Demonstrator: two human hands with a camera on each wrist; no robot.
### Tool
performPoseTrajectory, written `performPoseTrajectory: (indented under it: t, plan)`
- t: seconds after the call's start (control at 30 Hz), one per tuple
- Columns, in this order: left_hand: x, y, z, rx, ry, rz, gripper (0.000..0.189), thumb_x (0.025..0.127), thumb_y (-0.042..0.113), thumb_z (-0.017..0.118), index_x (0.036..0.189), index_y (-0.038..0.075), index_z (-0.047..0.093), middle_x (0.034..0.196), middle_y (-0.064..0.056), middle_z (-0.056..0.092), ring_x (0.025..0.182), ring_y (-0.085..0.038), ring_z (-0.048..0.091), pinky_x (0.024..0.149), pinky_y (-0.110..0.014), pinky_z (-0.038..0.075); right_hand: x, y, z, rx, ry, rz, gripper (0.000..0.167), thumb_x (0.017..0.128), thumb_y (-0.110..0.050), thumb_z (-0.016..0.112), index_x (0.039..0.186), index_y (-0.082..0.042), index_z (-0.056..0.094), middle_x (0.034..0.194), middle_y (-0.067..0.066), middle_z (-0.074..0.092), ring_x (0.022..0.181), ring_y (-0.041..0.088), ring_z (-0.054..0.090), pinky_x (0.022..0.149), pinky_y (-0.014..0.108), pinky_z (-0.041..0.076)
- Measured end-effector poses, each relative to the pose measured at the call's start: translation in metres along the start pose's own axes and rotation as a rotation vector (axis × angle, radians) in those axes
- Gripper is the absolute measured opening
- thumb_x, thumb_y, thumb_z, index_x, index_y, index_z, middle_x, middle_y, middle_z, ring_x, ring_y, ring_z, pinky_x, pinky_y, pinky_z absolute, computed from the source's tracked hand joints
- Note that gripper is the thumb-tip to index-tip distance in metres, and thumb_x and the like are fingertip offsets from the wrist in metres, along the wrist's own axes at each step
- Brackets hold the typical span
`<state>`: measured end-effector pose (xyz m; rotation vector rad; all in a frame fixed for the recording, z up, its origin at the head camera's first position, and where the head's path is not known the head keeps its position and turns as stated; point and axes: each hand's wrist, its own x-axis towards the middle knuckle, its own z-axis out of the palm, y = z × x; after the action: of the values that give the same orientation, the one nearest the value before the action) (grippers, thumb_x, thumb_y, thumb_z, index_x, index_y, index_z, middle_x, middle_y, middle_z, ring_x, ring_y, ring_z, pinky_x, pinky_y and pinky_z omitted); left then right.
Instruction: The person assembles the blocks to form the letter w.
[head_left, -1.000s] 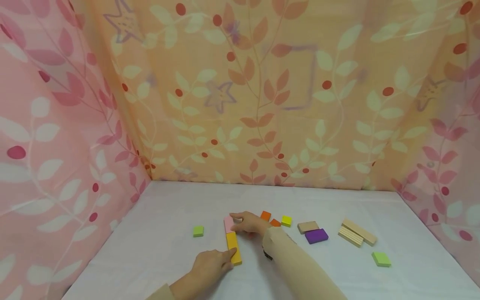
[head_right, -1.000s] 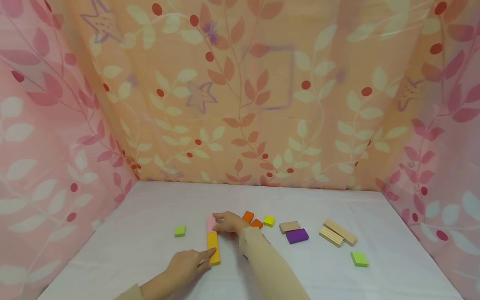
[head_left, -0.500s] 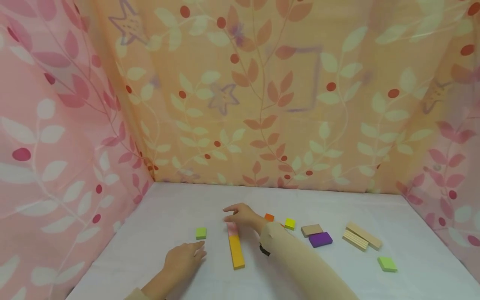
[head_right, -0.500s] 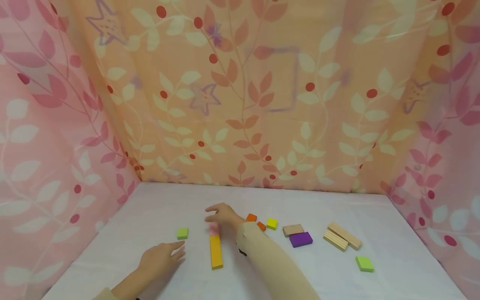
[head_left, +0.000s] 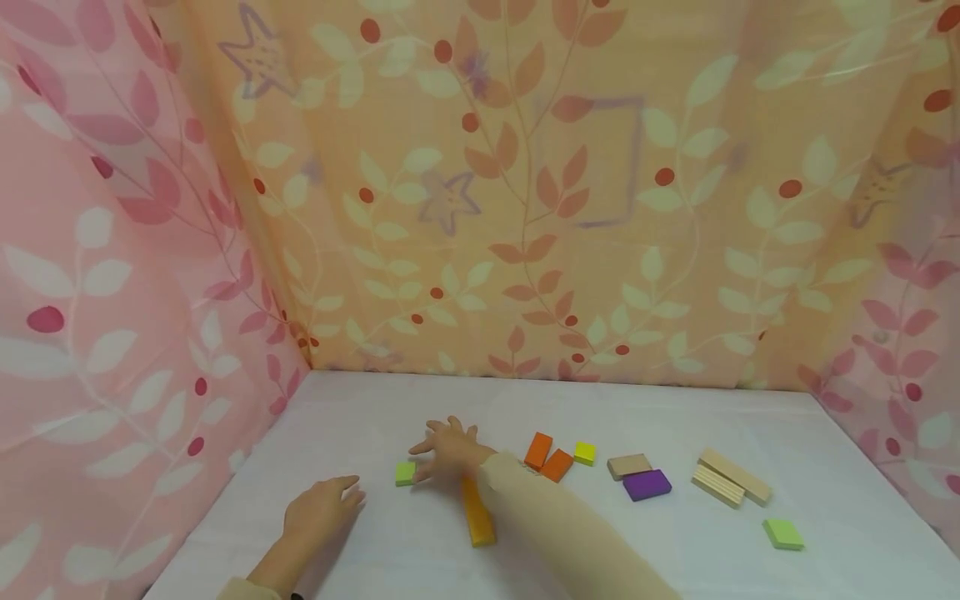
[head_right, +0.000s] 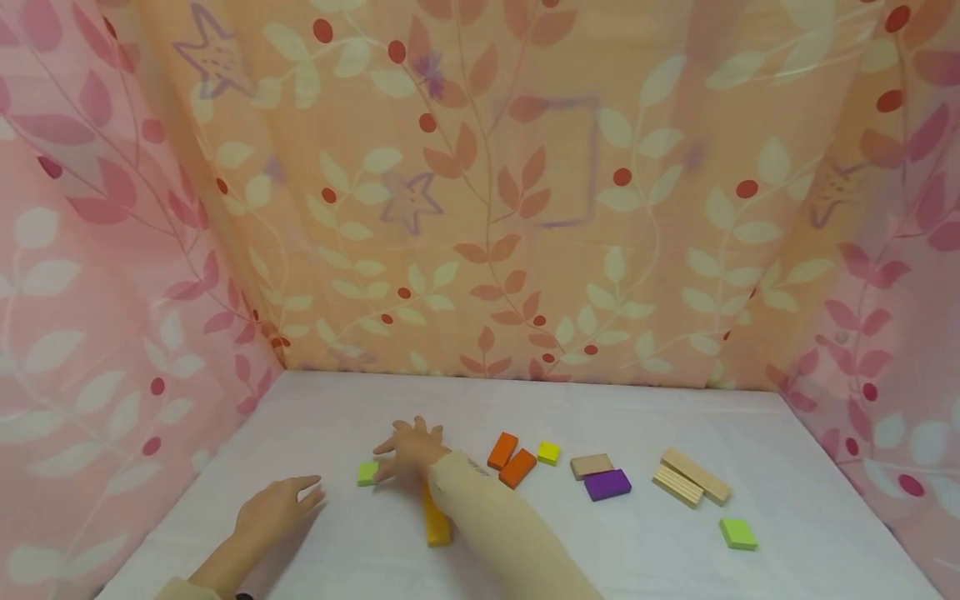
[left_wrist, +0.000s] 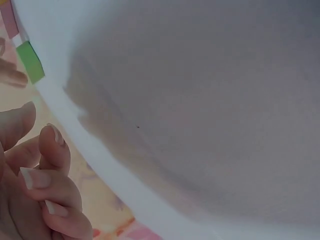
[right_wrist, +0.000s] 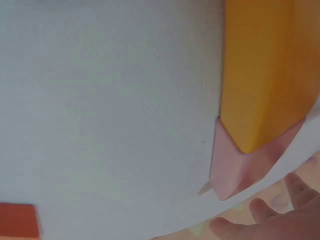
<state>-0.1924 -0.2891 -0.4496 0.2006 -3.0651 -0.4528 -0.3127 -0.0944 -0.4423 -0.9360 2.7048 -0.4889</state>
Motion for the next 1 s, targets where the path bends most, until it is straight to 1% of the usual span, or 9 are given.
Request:
performPoseTrajectory:
  t: [0.17, 0.33, 0.53, 0.63, 0.77, 0.87, 0.93, 1.0]
  plan:
    - [-0.001, 0.001, 0.0, -0.012, 0.001, -0.005, 0.033, 0.092, 0.024, 0.064, 0.118, 0.004, 0.068, 0.113, -0.023, 0.066, 0.1, -0.045, 0.063, 0.072, -0.053, 0.051, 0.001, -0.002, 0.003, -0.046, 0.012, 0.03, 0.041, 0.075, -0.048, 0.08, 0.114, -0.035, 0.073, 0.148, 0.002, 0.043, 0.136, 0.034, 0.03, 0.103, 0.064, 0.023]
    - [0.002, 0.002, 0.002, -0.022, -0.003, -0.008, 0.033, 0.093, 0.026, 0.063, 0.118, 0.005, 0.068, 0.114, -0.023, 0.066, 0.102, -0.045, 0.061, 0.075, -0.055, 0.05, 0.001, -0.001, 0.006, -0.068, 0.04, 0.033, 0.035, 0.076, -0.044, 0.081, 0.107, -0.03, 0.076, 0.145, 0.003, 0.046, 0.133, 0.034, 0.032, 0.1, 0.063, 0.024]
    - [0.004, 0.003, 0.005, -0.023, -0.016, -0.019, 0.033, 0.093, 0.026, 0.062, 0.118, 0.006, 0.069, 0.116, -0.022, 0.065, 0.105, -0.045, 0.06, 0.079, -0.056, 0.049, -0.002, 0.002, 0.007, -0.056, 0.058, 0.017, 0.032, 0.078, -0.04, 0.081, 0.106, -0.025, 0.076, 0.145, 0.005, 0.046, 0.134, 0.037, 0.032, 0.1, 0.067, 0.025]
    - [0.005, 0.005, 0.007, -0.032, -0.015, 0.003, 0.033, 0.093, 0.026, 0.062, 0.118, 0.006, 0.069, 0.116, -0.022, 0.066, 0.106, -0.045, 0.06, 0.08, -0.056, 0.049, -0.004, 0.008, 0.006, -0.032, 0.083, -0.01, 0.03, 0.078, -0.037, 0.081, 0.104, -0.022, 0.077, 0.144, 0.007, 0.046, 0.133, 0.041, 0.033, 0.099, 0.066, 0.028]
    - [0.005, 0.011, 0.008, -0.052, -0.007, 0.052, 0.033, 0.093, 0.027, 0.063, 0.117, 0.005, 0.069, 0.114, -0.019, 0.067, 0.106, -0.043, 0.061, 0.083, -0.055, 0.049, -0.009, 0.019, 0.001, 0.003, 0.136, -0.066, 0.029, 0.078, -0.035, 0.082, 0.101, -0.018, 0.077, 0.141, 0.013, 0.048, 0.128, 0.044, 0.038, 0.102, 0.058, 0.033]
    - [0.006, 0.018, 0.009, -0.075, -0.014, 0.09, 0.034, 0.092, 0.027, 0.065, 0.117, 0.005, 0.069, 0.104, -0.015, 0.07, 0.099, -0.036, 0.064, 0.082, -0.053, 0.049, -0.016, 0.027, -0.003, 0.053, 0.163, -0.095, 0.029, 0.078, -0.032, 0.082, 0.101, -0.014, 0.077, 0.138, 0.017, 0.05, 0.126, 0.043, 0.043, 0.104, 0.052, 0.035]
    - [0.008, 0.024, 0.01, -0.094, -0.033, 0.113, 0.036, 0.091, 0.028, 0.067, 0.118, 0.005, 0.069, 0.092, -0.009, 0.07, 0.088, -0.028, 0.065, 0.077, -0.048, 0.05, -0.023, 0.033, -0.005, 0.099, 0.175, -0.11, 0.029, 0.079, -0.028, 0.082, 0.102, -0.011, 0.076, 0.132, 0.018, 0.054, 0.122, 0.041, 0.047, 0.103, 0.048, 0.036]
    - [0.01, 0.03, 0.011, -0.117, -0.061, 0.127, 0.039, 0.09, 0.028, 0.069, 0.121, 0.005, 0.067, 0.081, -0.003, 0.064, 0.075, -0.02, 0.059, 0.07, -0.042, 0.049, -0.031, 0.038, -0.007, 0.147, 0.184, -0.113, 0.029, 0.079, -0.024, 0.081, 0.103, -0.009, 0.076, 0.122, 0.017, 0.058, 0.113, 0.037, 0.051, 0.097, 0.043, 0.04]
